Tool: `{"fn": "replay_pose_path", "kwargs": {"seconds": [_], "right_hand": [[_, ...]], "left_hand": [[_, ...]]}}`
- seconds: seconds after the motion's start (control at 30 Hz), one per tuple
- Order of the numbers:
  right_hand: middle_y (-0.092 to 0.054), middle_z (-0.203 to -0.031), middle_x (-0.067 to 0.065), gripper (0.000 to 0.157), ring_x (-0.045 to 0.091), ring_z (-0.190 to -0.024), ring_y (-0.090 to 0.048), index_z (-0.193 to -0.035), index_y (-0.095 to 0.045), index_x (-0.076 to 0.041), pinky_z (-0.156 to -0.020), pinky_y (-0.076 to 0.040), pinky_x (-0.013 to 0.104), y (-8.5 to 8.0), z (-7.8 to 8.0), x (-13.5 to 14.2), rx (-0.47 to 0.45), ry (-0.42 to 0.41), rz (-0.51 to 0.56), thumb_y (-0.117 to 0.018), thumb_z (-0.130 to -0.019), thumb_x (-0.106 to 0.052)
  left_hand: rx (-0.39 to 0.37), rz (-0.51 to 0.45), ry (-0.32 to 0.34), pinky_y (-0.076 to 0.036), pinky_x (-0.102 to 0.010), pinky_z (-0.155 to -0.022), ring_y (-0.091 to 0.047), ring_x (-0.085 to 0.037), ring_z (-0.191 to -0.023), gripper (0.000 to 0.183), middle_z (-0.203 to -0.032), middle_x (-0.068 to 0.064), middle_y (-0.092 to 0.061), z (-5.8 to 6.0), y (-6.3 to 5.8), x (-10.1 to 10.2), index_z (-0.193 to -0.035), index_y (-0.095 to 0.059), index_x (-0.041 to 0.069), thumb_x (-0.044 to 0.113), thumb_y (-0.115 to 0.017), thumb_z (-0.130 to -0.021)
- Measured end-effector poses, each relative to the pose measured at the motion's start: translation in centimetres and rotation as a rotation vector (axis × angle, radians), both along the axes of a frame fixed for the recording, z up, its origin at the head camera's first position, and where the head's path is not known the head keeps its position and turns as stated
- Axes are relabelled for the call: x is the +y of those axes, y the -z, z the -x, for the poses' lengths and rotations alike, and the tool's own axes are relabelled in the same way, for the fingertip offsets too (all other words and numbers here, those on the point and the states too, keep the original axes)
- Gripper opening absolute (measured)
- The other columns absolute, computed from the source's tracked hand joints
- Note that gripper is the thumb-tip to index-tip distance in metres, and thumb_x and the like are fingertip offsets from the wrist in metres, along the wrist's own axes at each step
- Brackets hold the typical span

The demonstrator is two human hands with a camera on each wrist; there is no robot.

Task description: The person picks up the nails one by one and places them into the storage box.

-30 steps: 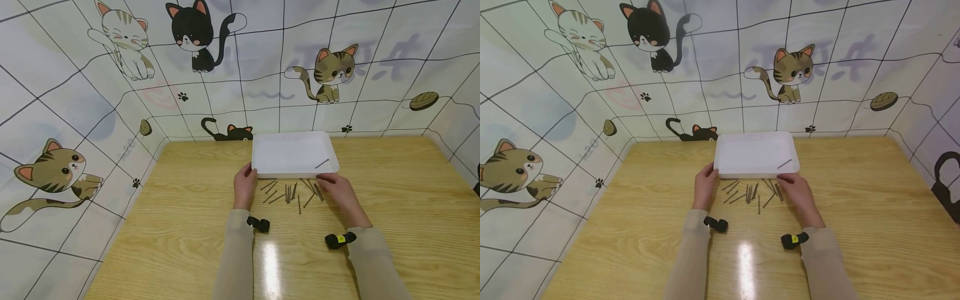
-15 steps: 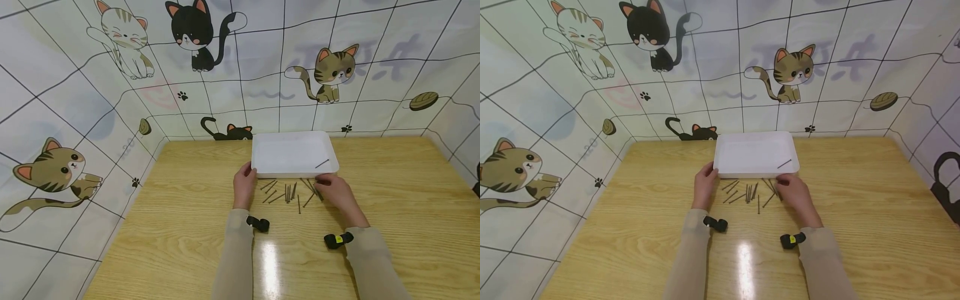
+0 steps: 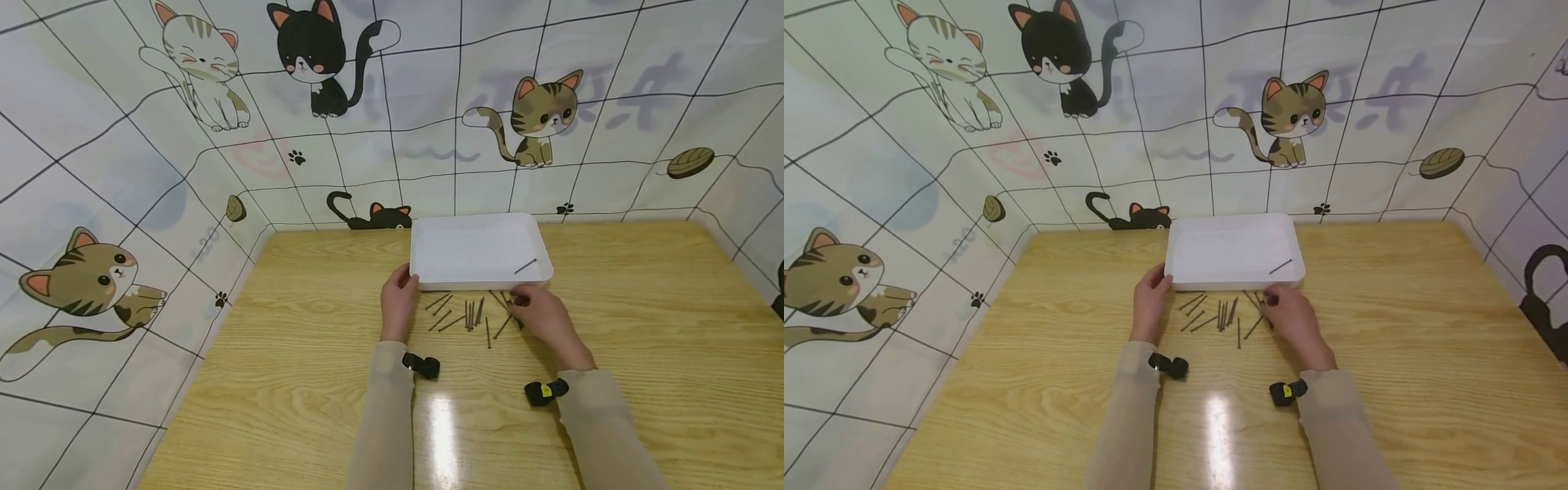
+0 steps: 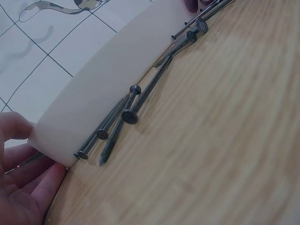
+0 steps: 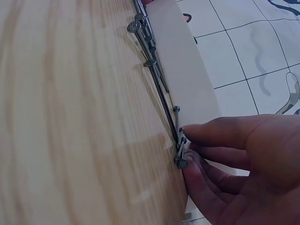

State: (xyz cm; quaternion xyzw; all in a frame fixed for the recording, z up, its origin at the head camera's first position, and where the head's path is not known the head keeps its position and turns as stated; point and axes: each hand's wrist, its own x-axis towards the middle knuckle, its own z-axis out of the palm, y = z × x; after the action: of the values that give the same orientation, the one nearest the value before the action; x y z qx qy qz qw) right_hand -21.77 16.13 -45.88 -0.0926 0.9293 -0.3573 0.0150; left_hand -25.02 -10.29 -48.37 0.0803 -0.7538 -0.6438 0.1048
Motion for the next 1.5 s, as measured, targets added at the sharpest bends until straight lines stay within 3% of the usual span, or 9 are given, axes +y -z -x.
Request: {"fn": "replay_pose_path", "kwargs": {"seconds": [0.2,0.4,0.77,0.8,1.23,1.4,1.5], "right_hand": [[-0.062,-0.091,0.016,0.023,0.029,-0.079,-0.056,-0.1,-0.062,0.002,-0.067,-0.043,0.044,0.16,0.02,-0.22,0.059,-0.015,-0.049,-0.062,-0.08,-0.009],[-0.062,-0.092,0.017,0.022,0.03,-0.078,-0.057,-0.099,-0.063,0.003,-0.065,-0.044,0.043,0.11,-0.14,-0.31,0.071,-0.008,-0.078,-0.062,-0.079,-0.007],[-0.062,-0.091,0.016,0.021,0.029,-0.076,-0.056,-0.099,-0.063,0.001,-0.062,-0.043,0.042,-0.02,-0.11,-0.35,0.036,0.013,-0.106,-0.059,-0.081,-0.008],[-0.062,-0.091,0.016,0.021,0.029,-0.076,-0.056,-0.099,-0.063,0.001,-0.062,-0.043,0.042,-0.09,-0.14,-0.39,0.037,0.016,-0.109,-0.058,-0.081,-0.008],[-0.062,-0.092,0.015,0.024,0.022,-0.067,-0.055,-0.102,-0.062,0.0,-0.053,-0.042,0.036,-0.71,-0.51,-0.5,0.006,0.045,-0.148,-0.058,-0.081,-0.01],[-0.062,-0.092,0.015,0.024,0.025,-0.071,-0.056,-0.101,-0.062,0.0,-0.057,-0.043,0.037,-0.55,-0.4,-0.29,0.004,0.043,-0.14,-0.058,-0.082,-0.012],[-0.062,-0.096,0.017,0.024,0.028,-0.078,-0.056,-0.103,-0.062,0.0,-0.062,-0.043,0.039,-0.39,-0.29,0.06,-0.015,0.035,-0.083,-0.057,-0.083,-0.014]], "left_hand": [[0.001,-0.001,0.001,-0.042,-0.034,-0.087,-0.052,-0.014,-0.105,0.038,-0.119,-0.005,-0.056,0.0,-0.03,0.0,-0.125,-0.053,0.01,0.022,-0.055,-0.088],[0.002,-0.007,-0.001,-0.042,-0.033,-0.087,-0.053,-0.014,-0.104,0.037,-0.117,-0.004,-0.056,0.02,-0.04,0.02,-0.124,-0.053,0.011,0.021,-0.055,-0.088],[-0.011,0.0,-0.006,-0.042,-0.032,-0.086,-0.053,-0.013,-0.103,0.037,-0.116,-0.003,-0.057,-0.13,-0.47,0.04,-0.124,-0.053,0.011,0.021,-0.055,-0.088],[-0.008,0.002,-0.011,-0.043,-0.031,-0.086,-0.053,-0.012,-0.102,0.037,-0.115,-0.001,-0.057,0.09,-0.04,0.01,-0.123,-0.054,0.012,0.022,-0.055,-0.088],[-0.006,0.004,0.012,-0.041,-0.031,-0.088,-0.052,-0.013,-0.105,0.04,-0.119,-0.003,-0.056,0.13,0.08,-0.1,-0.126,-0.051,0.011,0.024,-0.055,-0.089],[-0.01,0.0,0.008,-0.041,-0.031,-0.088,-0.052,-0.013,-0.105,0.039,-0.119,-0.003,-0.056,0.08,0.09,-0.04,-0.126,-0.052,0.011,0.024,-0.055,-0.089],[-0.011,-0.006,0.0,-0.042,-0.03,-0.087,-0.052,-0.012,-0.104,0.039,-0.118,-0.004,-0.056,0.06,0.06,0.0,-0.125,-0.052,0.01,0.023,-0.055,-0.088]]}}
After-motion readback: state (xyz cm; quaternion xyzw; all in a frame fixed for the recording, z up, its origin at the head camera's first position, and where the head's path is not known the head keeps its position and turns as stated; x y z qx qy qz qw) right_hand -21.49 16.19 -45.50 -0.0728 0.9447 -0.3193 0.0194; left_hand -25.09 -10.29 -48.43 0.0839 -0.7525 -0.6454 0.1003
